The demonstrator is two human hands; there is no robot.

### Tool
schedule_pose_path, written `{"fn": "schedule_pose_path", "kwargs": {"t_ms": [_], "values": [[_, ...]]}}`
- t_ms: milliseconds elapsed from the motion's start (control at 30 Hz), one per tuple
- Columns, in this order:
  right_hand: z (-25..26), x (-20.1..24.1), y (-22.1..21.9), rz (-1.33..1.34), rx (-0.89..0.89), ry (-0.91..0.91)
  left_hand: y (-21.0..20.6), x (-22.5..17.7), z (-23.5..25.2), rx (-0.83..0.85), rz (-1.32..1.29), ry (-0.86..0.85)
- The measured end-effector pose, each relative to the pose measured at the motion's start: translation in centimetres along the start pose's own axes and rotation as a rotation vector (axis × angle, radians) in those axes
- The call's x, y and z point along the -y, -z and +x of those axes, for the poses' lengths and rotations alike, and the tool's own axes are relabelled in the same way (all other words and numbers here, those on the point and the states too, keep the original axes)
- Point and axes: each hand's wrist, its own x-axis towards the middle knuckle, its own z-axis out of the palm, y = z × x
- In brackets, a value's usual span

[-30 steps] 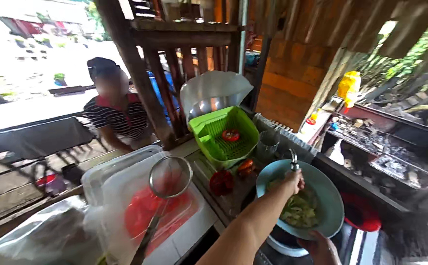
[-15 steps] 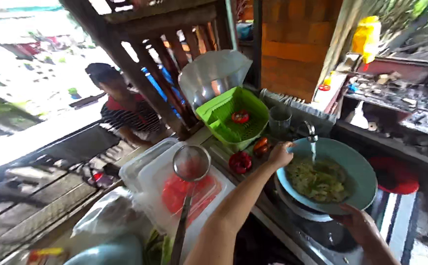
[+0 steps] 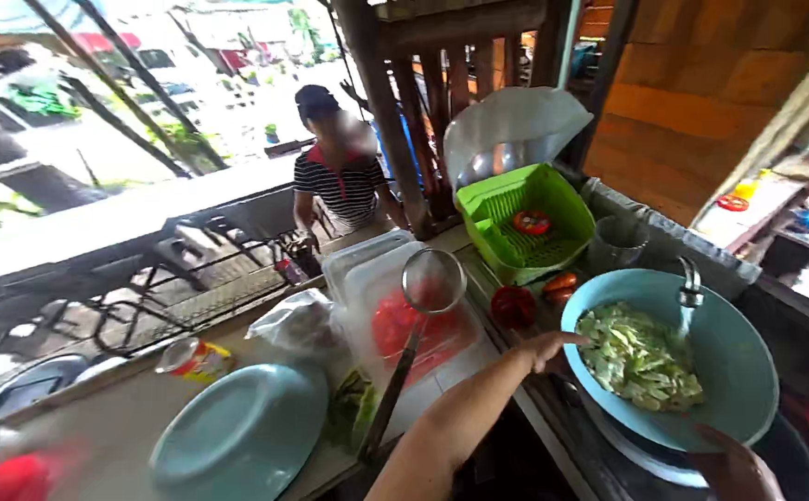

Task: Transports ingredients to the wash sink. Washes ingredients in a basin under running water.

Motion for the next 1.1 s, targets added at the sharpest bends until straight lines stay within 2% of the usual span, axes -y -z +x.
{"fn": "schedule_pose_path", "kwargs": {"t_ms": [67, 167, 267, 367, 500, 633, 700, 833, 967, 1000, 1100], "values": [[2.3, -0.4, -0.5, -0.014, 0.076, 0.036, -0.2, -0.4, -2.0, -0.037, -0.079, -0.038], [5.3, -0.9, 0.0, -0.152, 0.13, 0.157, -0.1, 0.4, -2.6, -0.048, -0.032, -0.038], [6.5, -0.5, -0.2, -0.389, 0.082, 0.233, -0.4, 1.0, -2.5, -0.124, 0.065, 0.016], [7.1, -0.2, -0.5, -0.636, -0.018, 0.29, -0.6, 2.4, -2.0, -0.169, -0.03, 0.003], [8.6, 0.7, -2.5, -0.448, -0.086, 0.288, -0.6, 3.3, -3.2, -0.209, -0.177, -0.01], [9.7, 2.1, -3.4, -0.427, -0.038, 0.178, -2.0, 3.6, -5.9, -0.253, -0.259, 0.022], [10.2, 3.4, -5.8, -0.359, 0.048, 0.148, -1.5, 2.8, -6.6, -0.288, -0.283, 0.009], [11.7, 4.7, -7.7, -0.312, 0.042, 0.185, -1.1, 3.0, -6.1, -0.291, -0.321, 0.002], [12.3, 7.5, -9.2, -0.72, -0.06, 0.521, -1.8, 1.8, -6.6, -0.262, -0.258, -0.006], [11.5, 8.2, -9.4, -0.827, -0.024, 0.57, -2.2, 1.5, -6.7, -0.256, -0.254, 0.009], [9.8, 9.6, -9.9, -1.132, 0.227, 0.463, -2.9, 1.2, -6.6, -0.254, -0.302, 0.044]]}}
